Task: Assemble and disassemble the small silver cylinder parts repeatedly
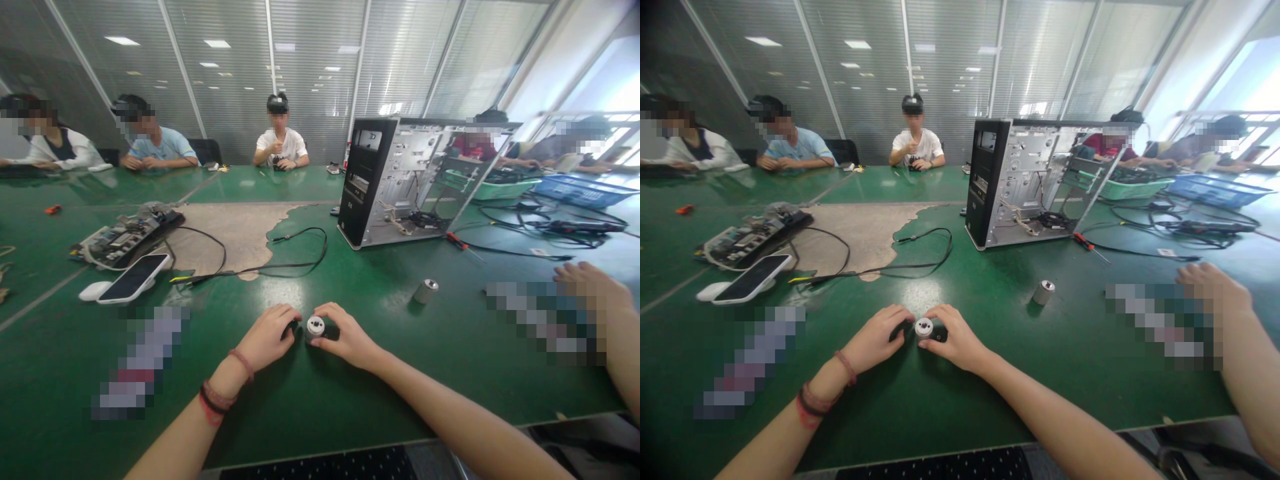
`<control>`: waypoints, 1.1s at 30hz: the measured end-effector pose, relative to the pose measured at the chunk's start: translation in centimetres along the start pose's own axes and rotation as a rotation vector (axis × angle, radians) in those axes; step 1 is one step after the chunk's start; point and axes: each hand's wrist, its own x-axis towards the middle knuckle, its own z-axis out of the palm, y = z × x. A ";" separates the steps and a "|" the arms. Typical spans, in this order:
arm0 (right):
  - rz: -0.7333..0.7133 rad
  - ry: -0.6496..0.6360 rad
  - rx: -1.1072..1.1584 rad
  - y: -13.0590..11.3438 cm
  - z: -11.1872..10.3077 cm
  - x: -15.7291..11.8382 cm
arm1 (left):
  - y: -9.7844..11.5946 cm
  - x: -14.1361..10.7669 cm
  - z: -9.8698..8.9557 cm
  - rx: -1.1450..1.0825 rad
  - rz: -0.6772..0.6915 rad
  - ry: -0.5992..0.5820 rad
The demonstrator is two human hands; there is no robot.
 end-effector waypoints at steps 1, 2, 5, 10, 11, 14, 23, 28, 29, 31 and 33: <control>0.006 0.033 0.011 -0.1 -0.3 0.1 | 0.0 0.0 0.0 0.003 0.002 -0.001; 0.011 0.072 0.015 -0.3 -0.7 0.1 | 0.0 0.0 -0.1 0.006 0.003 -0.003; 0.012 0.205 -0.030 -0.9 -2.8 0.2 | 0.0 0.0 -0.1 0.016 0.002 -0.010; 0.090 0.402 -0.242 -0.5 -8.9 -2.1 | -0.2 -0.2 0.2 0.014 -0.005 0.014; 0.133 0.439 -0.283 0.1 -10.1 -3.1 | -0.2 -0.2 0.3 0.011 -0.002 0.020; 0.325 0.540 -0.349 2.6 -13.2 -6.8 | -0.1 -0.2 0.4 0.012 0.002 0.027; 0.755 0.488 -0.511 9.0 -15.1 -13.5 | 0.0 -0.1 0.2 0.030 -0.005 0.007; 0.589 0.577 -0.762 6.8 -14.5 -11.5 | 0.0 -0.2 0.2 0.033 -0.004 0.014; 0.512 0.620 -0.801 5.7 -13.8 -10.6 | 0.0 -0.2 0.1 0.033 -0.002 0.017; 0.361 0.606 -0.772 3.3 -11.7 -8.6 | 0.1 -0.2 0.0 0.033 0.005 0.017; 0.244 0.411 -0.636 1.0 -8.6 -6.6 | 0.2 -0.3 0.0 0.035 0.009 0.014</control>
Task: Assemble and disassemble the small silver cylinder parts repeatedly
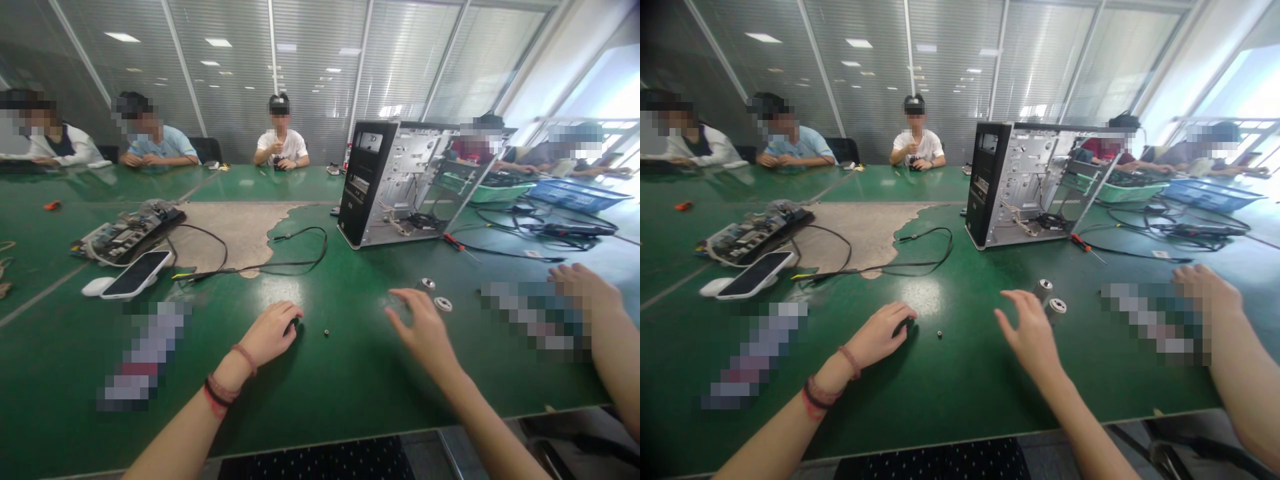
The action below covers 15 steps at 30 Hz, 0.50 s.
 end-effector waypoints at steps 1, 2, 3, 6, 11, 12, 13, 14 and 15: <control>-0.072 -0.150 0.086 -1.9 1.0 0.0 | 0.1 0.0 0.0 0.002 0.002 -0.002; -0.115 -0.282 0.154 -3.6 2.0 -0.1 | 0.1 0.0 0.0 0.004 0.004 -0.003; -0.149 -0.369 0.195 -5.0 3.1 -0.2 | 0.1 0.1 -0.1 0.007 0.005 -0.004; -0.220 -0.424 0.155 -7.5 5.7 -0.5 | 0.1 0.1 0.0 0.010 0.012 -0.004; -0.240 -0.430 0.165 -7.7 6.1 -0.2 | 0.0 0.1 0.2 0.009 0.025 0.004; -0.220 -0.416 0.186 -7.2 5.5 0.1 | 0.0 0.1 0.2 0.011 0.025 0.005; -0.187 -0.385 0.204 -6.4 4.7 0.5 | 0.0 0.1 0.2 0.012 0.026 0.003; -0.142 -0.337 0.213 -5.4 3.7 0.8 | 0.0 0.1 0.2 0.013 0.025 0.001; -0.088 -0.259 0.204 -4.1 2.6 1.1 | 0.0 0.1 0.1 0.013 0.024 -0.002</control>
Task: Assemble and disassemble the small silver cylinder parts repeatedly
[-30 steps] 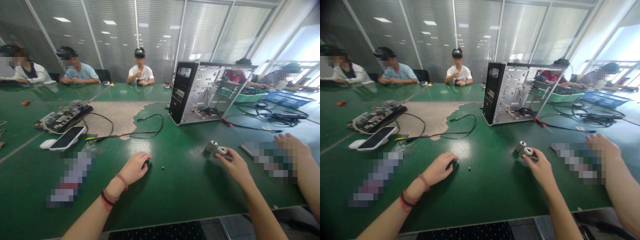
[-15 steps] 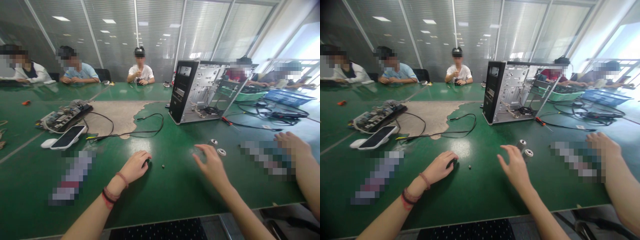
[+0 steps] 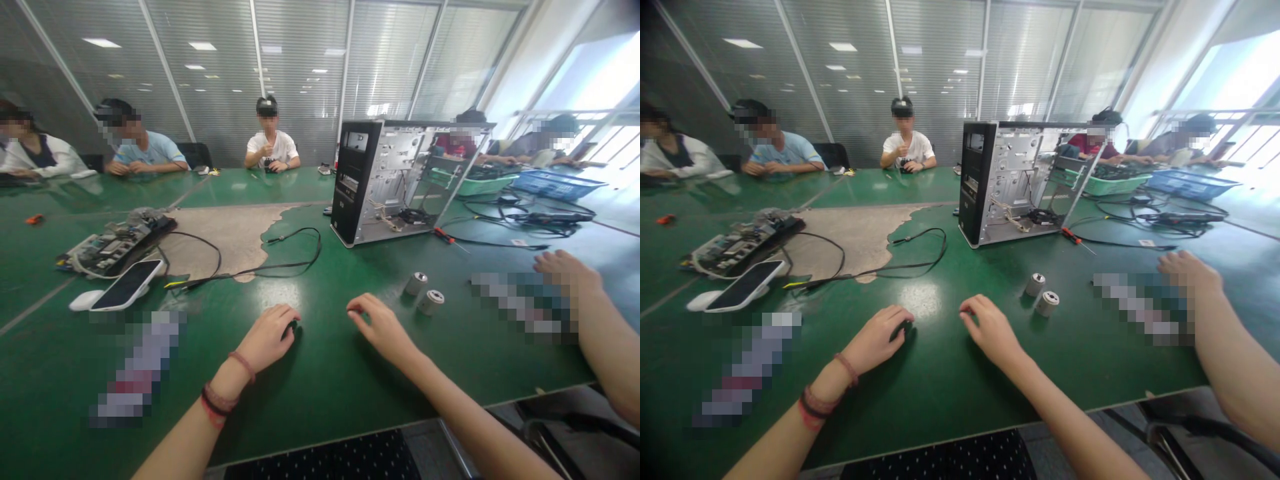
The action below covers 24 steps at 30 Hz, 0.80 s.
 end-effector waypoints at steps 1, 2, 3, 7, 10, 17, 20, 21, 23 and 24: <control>0.058 0.100 -0.023 1.3 -1.5 -0.2 | 0.0 0.0 -0.1 0.000 -0.003 0.000; 0.124 0.209 -0.069 2.8 -3.1 -0.6 | 0.0 0.0 -0.1 -0.001 -0.006 0.001; 0.199 0.297 -0.134 4.4 -4.5 -1.1 | 0.0 -0.1 -0.2 -0.001 -0.010 0.004; 0.403 0.382 -0.336 9.9 -8.6 -3.6 | 0.0 -0.1 -0.4 0.001 -0.020 0.017; 0.430 0.318 -0.348 11.7 -9.2 -4.9 | 0.2 -0.2 -0.4 -0.003 -0.018 0.021; 0.443 0.301 -0.354 11.9 -8.8 -4.9 | 0.5 -0.2 -0.5 -0.004 -0.022 0.010; 0.417 0.286 -0.357 12.4 -8.8 -4.8 | 0.5 -0.2 -0.5 -0.002 -0.024 0.003; 0.407 0.273 -0.358 12.5 -8.9 -4.8 | 0.5 -0.2 -0.5 -0.003 -0.024 0.002; 0.399 0.248 -0.366 13.0 -9.1 -4.8 | 0.5 -0.3 -0.5 -0.007 -0.023 0.004; 0.402 0.231 -0.366 13.2 -9.2 -4.8 | 0.5 -0.3 -0.5 -0.010 -0.023 0.006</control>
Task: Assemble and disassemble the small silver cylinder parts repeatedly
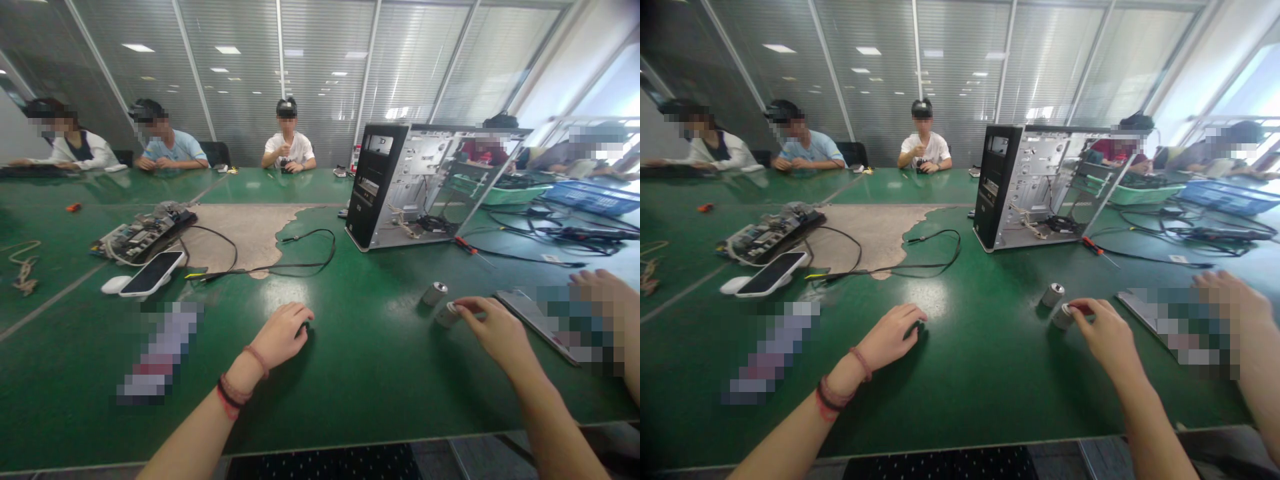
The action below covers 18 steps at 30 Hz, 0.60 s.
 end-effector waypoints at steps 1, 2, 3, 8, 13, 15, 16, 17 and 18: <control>0.006 -0.024 0.001 0.3 -0.1 0.2 | 0.0 0.0 0.0 -0.002 0.000 0.003; 0.015 -0.056 0.006 0.6 -0.2 0.5 | 0.0 0.0 0.0 -0.004 0.000 0.007; 0.025 -0.092 0.009 1.0 -0.3 0.9 | 0.0 -0.1 0.0 -0.005 0.001 0.009; 0.074 -0.136 -0.065 1.4 0.1 3.6 | 0.0 -0.1 0.1 -0.004 0.006 0.009; 0.136 -0.282 -0.206 -0.6 2.0 6.0 | -0.1 -0.1 0.0 0.007 0.003 0.006; 0.169 -0.307 -0.291 -1.5 2.5 6.4 | -0.1 -0.2 0.0 0.011 0.000 0.002; 0.177 -0.301 -0.325 -2.1 2.7 6.5 | -0.1 -0.2 0.0 0.012 -0.001 0.001; 0.173 -0.290 -0.351 -2.6 2.7 6.5 | -0.1 -0.2 -0.1 0.014 0.000 0.000; 0.155 -0.279 -0.369 -3.3 2.8 6.3 | -0.1 -0.2 -0.1 0.014 0.000 0.000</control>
